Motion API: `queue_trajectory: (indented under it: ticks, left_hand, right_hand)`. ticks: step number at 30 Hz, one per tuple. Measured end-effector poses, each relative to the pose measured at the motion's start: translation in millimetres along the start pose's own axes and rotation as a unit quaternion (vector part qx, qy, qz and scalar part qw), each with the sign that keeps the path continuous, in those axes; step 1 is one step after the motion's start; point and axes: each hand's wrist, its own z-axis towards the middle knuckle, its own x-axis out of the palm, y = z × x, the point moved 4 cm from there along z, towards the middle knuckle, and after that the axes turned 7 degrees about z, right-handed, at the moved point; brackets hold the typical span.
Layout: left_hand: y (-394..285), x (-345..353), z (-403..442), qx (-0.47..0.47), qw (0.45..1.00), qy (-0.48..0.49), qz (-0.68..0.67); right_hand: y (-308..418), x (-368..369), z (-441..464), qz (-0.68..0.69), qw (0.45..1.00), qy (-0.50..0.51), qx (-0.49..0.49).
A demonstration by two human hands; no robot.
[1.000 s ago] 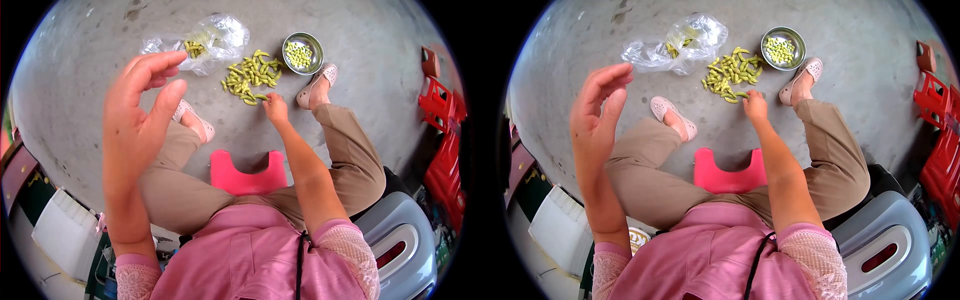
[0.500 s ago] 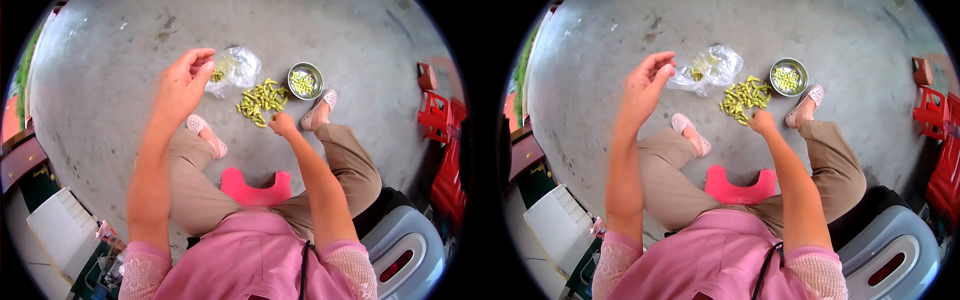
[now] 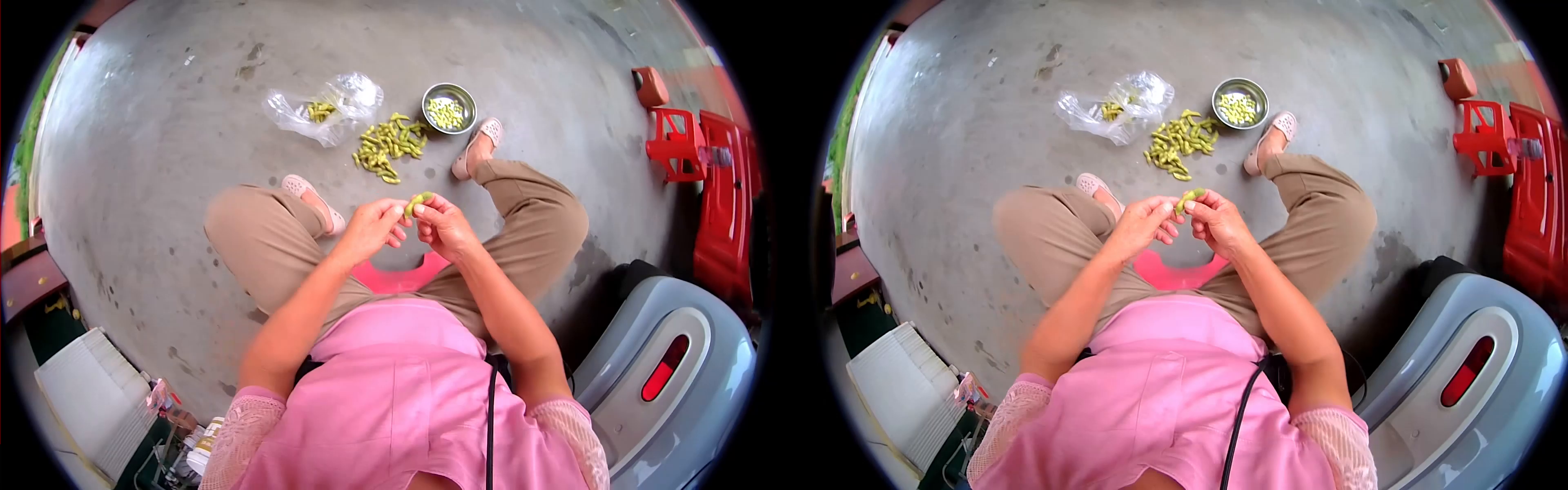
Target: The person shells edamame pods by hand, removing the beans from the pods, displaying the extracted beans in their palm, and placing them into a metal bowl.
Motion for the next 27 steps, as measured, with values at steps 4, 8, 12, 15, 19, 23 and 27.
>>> queue_trajectory:
  ticks: [4,8,12,15,19,23,27]
  left_hand:
    - [34,6,-6,-0.047,0.998,-0.032,-0.025]
    - [30,-6,-4,-0.023,0.998,-0.05,0.002]
    - [31,-6,-4,-0.003,0.999,-0.047,0.024]
    - [33,-2,-1,0.024,0.998,-0.023,0.062]
    - [39,-6,0,0.04,0.974,-0.069,0.211]
    - [51,-9,3,0.101,0.88,-0.063,0.46]
    - [52,-5,3,0.073,0.877,-0.035,0.473]
  right_hand:
    - [-10,-1,14,-0.119,0.992,0.025,-0.018]
    - [-10,-2,21,-0.147,0.988,0.048,-0.008]
    - [-10,1,16,-0.188,0.981,0.051,-0.02]
    - [-9,-3,10,-0.21,0.976,0.043,-0.022]
    - [-19,-3,9,-0.27,0.962,0.011,-0.04]
    - [-45,-19,17,-0.321,0.946,0.004,-0.042]
    - [-43,-22,13,-0.351,0.936,-0.005,0.004]
